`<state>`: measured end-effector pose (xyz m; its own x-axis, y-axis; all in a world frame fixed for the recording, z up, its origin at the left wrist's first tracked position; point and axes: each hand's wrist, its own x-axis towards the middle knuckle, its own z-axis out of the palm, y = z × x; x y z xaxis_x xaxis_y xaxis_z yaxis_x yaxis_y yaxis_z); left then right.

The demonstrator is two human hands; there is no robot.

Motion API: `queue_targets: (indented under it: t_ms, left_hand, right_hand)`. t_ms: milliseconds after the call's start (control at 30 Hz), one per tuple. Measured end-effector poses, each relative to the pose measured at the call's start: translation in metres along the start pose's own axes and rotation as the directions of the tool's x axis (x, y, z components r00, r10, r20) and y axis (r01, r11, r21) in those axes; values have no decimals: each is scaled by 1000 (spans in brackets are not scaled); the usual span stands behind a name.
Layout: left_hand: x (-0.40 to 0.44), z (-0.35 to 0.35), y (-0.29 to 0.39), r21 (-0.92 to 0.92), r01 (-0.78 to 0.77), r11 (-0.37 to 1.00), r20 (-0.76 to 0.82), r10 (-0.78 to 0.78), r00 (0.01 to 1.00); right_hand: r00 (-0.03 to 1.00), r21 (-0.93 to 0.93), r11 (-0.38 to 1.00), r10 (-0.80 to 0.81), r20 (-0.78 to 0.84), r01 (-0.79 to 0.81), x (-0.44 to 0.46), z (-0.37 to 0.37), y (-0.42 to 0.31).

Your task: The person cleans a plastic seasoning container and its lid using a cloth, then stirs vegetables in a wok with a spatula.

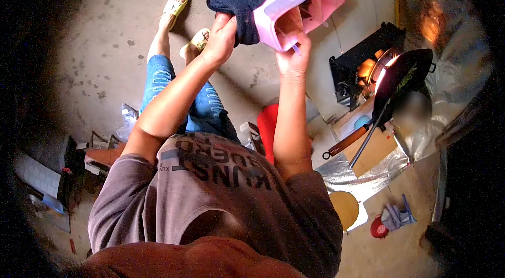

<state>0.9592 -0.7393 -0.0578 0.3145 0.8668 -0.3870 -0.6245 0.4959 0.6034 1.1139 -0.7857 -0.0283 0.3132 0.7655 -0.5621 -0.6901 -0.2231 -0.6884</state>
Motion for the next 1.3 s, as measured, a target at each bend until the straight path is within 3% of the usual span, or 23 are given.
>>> queue_targets:
  t_ms: [67,133,267,333,400,500,533,633,733,800,867,900,933,1000,1100,1267,1300]
  left_hand:
    - [-5,-5,-7,-30,35,999,24,-35,999]
    - [-9,-12,-9,-118,200,973,27,-198,980]
    - [-16,-29,-10,-27,242,970,25,-241,970]
    - [-21,-36,-9,14,230,973,38,-231,972]
    - [-21,-41,-3,125,212,969,55,-220,974]
    - [-17,-43,2,107,267,958,123,-279,952]
    - [-15,-40,3,70,265,962,119,-272,955]
    - [-11,-43,-6,204,259,944,175,-295,939]
    - [-12,-44,-16,320,254,913,217,-332,918]
    - [-15,-40,-17,380,185,906,251,-294,923]
    - [-16,-30,-10,444,117,888,270,-257,928]
    - [-17,-27,-8,514,66,855,282,-242,929]
    - [-18,-24,-8,580,16,815,295,-228,928]
    - [-19,-18,-10,561,-30,827,306,-173,936]
    - [-18,-11,-9,583,-123,803,332,-97,938]
    - [-22,-13,-9,569,21,822,271,-211,939]
    - [-21,-18,-12,571,18,821,275,-212,938]
  right_hand:
    - [1000,-49,999,19,19,-18,-1,-5,-8]
    - [998,-93,995,40,40,-36,0,-10,-15]
    - [997,-177,984,18,78,-4,8,-35,-24]
    - [997,-325,944,-67,-47,48,6,-38,-31]
    - [996,-301,951,-80,-33,66,7,-38,-38]
    - [993,-468,883,-88,-75,43,7,-44,-46]
    - [992,-468,882,-100,-76,53,6,-47,-48]
    - [968,-444,896,-109,-227,-3,2,-53,-49]
    - [938,-403,900,-270,-218,166,-5,-57,-42]
    - [908,-464,868,-327,-262,179,-12,-32,-35]
    - [831,-572,725,-541,-127,384,-16,-18,-26]
    - [822,-613,661,-569,-34,433,-19,-9,-26]
    - [818,-612,661,-573,-39,434,-21,1,-25]
    - [767,-785,394,-623,154,477,-24,18,-23]
    - [711,-907,61,-644,283,417,-24,34,-23]
    - [687,-914,-6,-657,309,405,-25,25,-29]
    - [701,-902,119,-674,234,415,-26,16,-30]
